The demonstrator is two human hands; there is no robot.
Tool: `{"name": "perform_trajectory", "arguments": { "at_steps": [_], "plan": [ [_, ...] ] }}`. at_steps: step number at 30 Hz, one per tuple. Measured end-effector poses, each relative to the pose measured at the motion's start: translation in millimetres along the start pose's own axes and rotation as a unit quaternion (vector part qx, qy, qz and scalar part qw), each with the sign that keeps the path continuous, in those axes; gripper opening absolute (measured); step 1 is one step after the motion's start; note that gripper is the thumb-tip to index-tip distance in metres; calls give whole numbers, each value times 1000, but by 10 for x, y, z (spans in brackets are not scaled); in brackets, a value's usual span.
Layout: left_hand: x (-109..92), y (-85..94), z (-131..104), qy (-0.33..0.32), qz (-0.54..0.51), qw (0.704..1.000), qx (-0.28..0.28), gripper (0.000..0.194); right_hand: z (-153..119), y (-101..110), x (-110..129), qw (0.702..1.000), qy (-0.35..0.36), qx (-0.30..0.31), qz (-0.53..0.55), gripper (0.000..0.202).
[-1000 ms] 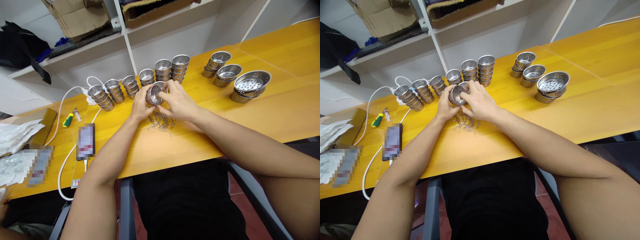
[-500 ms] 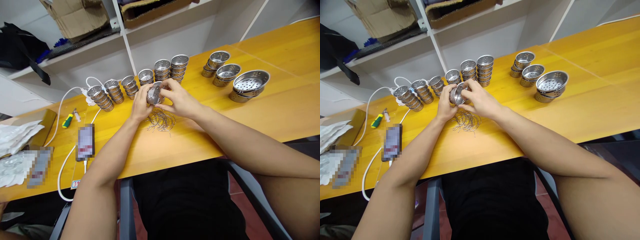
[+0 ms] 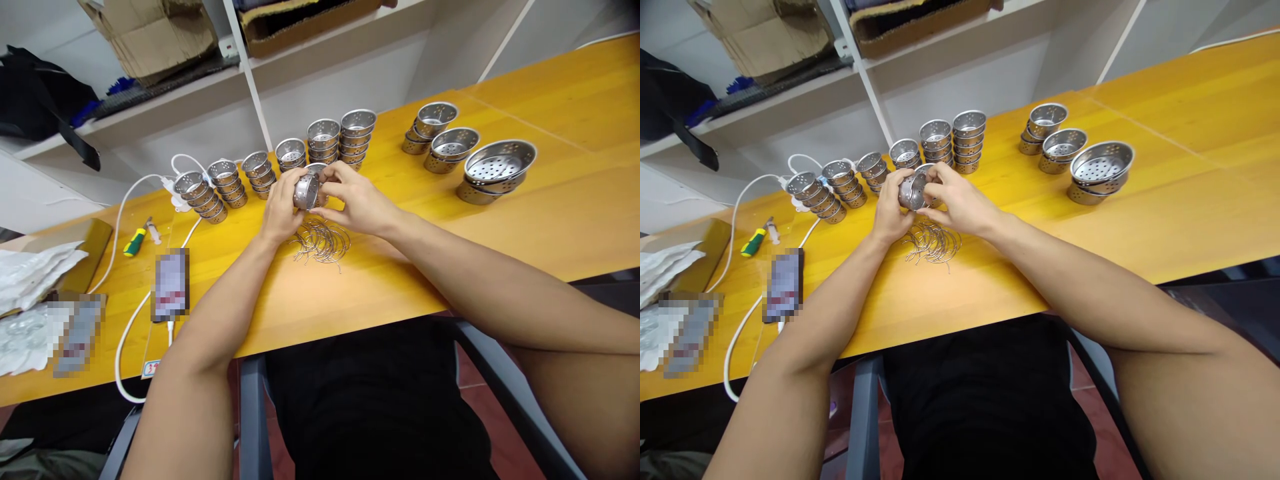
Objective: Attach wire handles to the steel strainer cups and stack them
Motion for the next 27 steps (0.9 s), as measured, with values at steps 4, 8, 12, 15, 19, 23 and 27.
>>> {"name": "perform_trajectory", "arguments": {
  "at_steps": [4, 8, 12, 15, 19, 23, 27],
  "plan": [
    [-6, 6, 1, 11, 18, 1000, -11, 73, -14, -40, -27, 1000, -24, 5, 12, 24],
    [57, 44, -11, 41, 23, 998, -44, 80, -31, -60, -156, 998, -57, -37, 17, 31],
    [187, 63, -52, 67, 23, 994, -79, 96, -20, 53, -269, 996, -67, -59, 18, 37],
    [275, 32, -89, 81, 26, 989, -124, 102, -4, 172, -238, 998, -50, 17, 39, 36],
    [355, -27, -139, 108, 9, 979, -170, 111, -23, 178, -119, 988, 0, 130, 77, 35],
    [449, -68, -191, 150, -7, 974, -170, 108, -56, 25, -134, 978, -3, 194, 77, 37],
    [544, -116, -213, 175, -33, 968, -176, 102, -43, -93, -394, 990, -101, 86, 50, 39]
  ]
}}
Point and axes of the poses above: each hand's wrist, its own z-axis towards the middle knuckle, its own y-axis out of the back of the hand, x = y × z, the point moved 1 cm from there along z, towards the middle knuckle, and after that the axes turned 8 degrees about -y, right-handed, at the moved point
